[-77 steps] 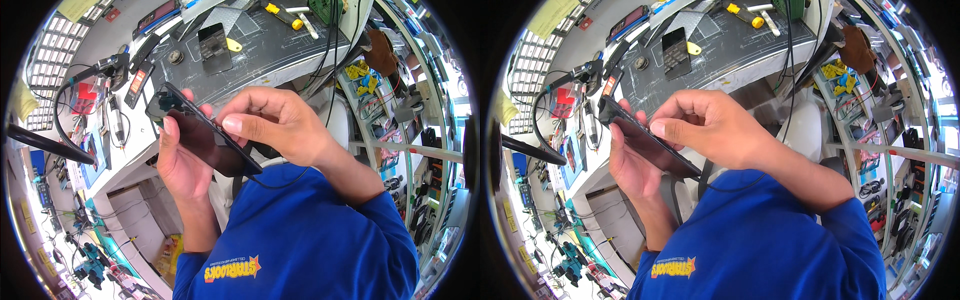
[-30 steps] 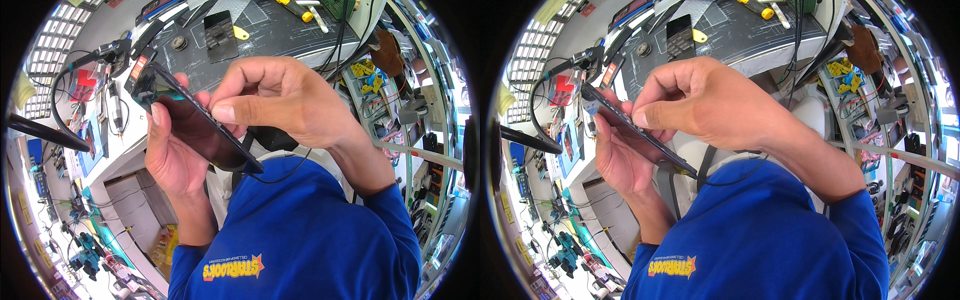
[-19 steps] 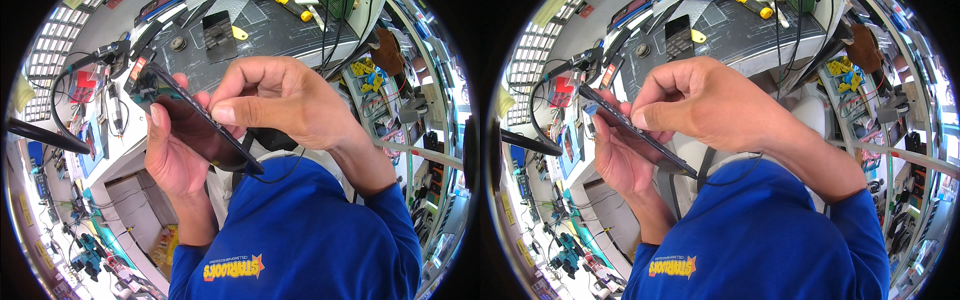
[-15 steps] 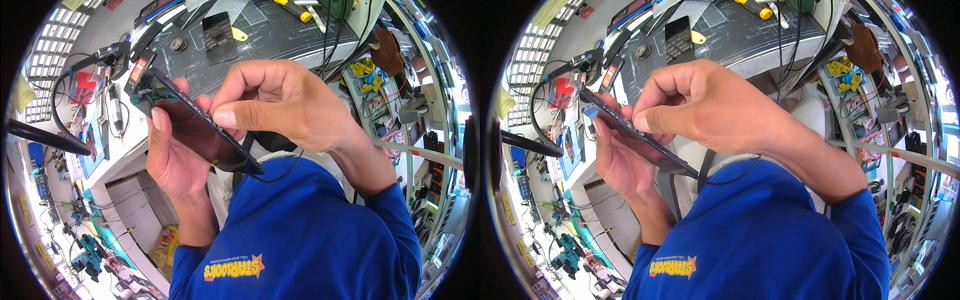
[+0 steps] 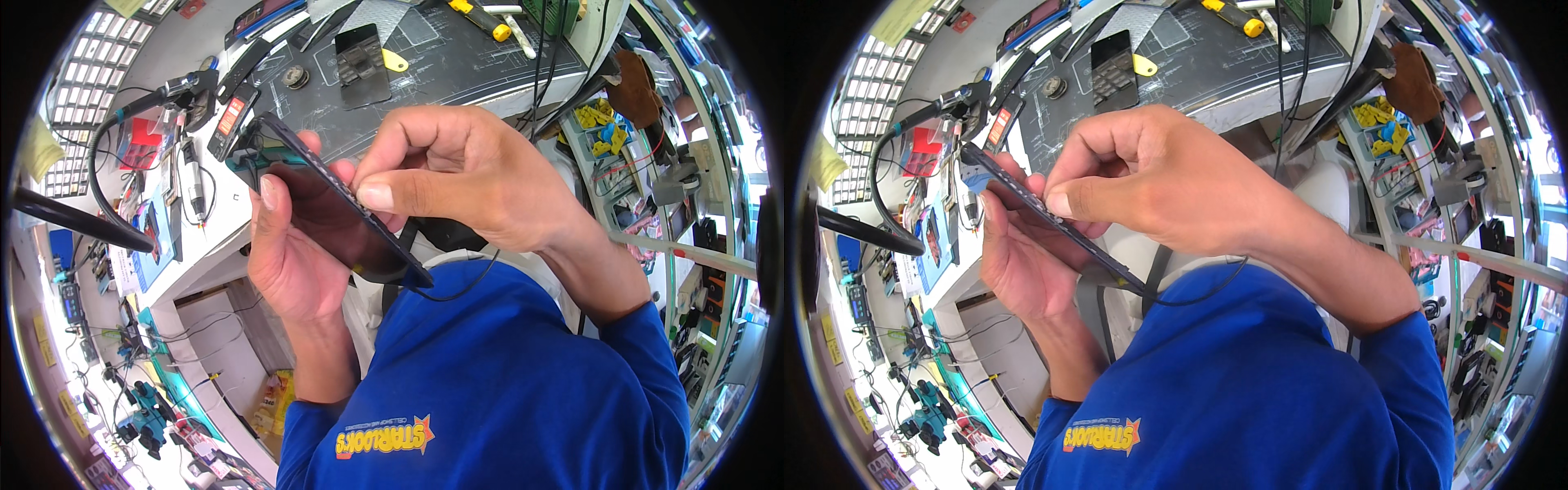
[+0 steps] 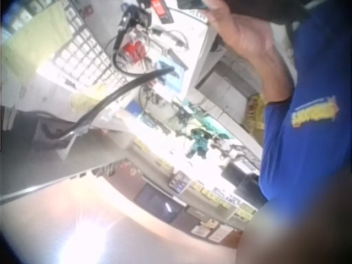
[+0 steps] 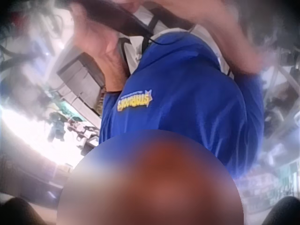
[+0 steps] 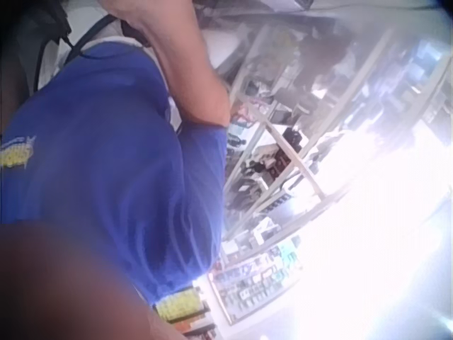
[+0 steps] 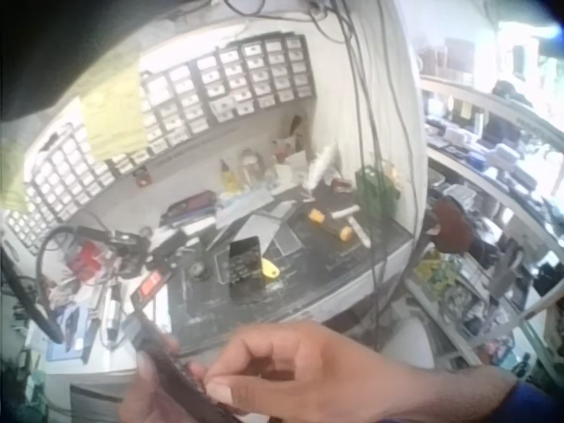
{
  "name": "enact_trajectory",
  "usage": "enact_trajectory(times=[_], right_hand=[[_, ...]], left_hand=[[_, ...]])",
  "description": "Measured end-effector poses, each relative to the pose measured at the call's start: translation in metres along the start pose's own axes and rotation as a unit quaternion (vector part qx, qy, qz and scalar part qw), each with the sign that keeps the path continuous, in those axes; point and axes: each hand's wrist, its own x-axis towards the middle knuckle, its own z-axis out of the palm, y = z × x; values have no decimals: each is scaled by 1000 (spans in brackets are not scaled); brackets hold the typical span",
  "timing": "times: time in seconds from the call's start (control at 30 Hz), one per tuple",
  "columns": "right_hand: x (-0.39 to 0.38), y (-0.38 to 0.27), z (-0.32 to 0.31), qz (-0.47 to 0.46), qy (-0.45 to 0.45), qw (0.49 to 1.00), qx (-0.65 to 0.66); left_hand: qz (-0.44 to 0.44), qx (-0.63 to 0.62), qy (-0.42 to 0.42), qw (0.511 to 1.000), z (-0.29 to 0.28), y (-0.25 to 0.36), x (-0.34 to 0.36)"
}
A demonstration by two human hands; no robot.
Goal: The person disassembles a smartphone by prying open the back cover, removing the battery, and detaching internal components. They then reassemble the device by reconnecting cables, replacing the battery, and snapping the back cover into place.
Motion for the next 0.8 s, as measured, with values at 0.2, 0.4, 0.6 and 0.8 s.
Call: enact_trajectory(times=[0.2,0.4,0.6,0.8], right_hand=[[0,-1,2,-7,-1,1000,1],[0,1,2,-15,-4,1000,7],[-1,-2,2,-5,-2,1000,1],[-1,-3,1,-3,-6,1000,-1]], left_hand=[[22,-1,116,993,1,-1,-5],[24,18,126,992,1,-1,-4],[15,10,33,999,10,1,0],[29,-35,59,997,14,-1,3]])
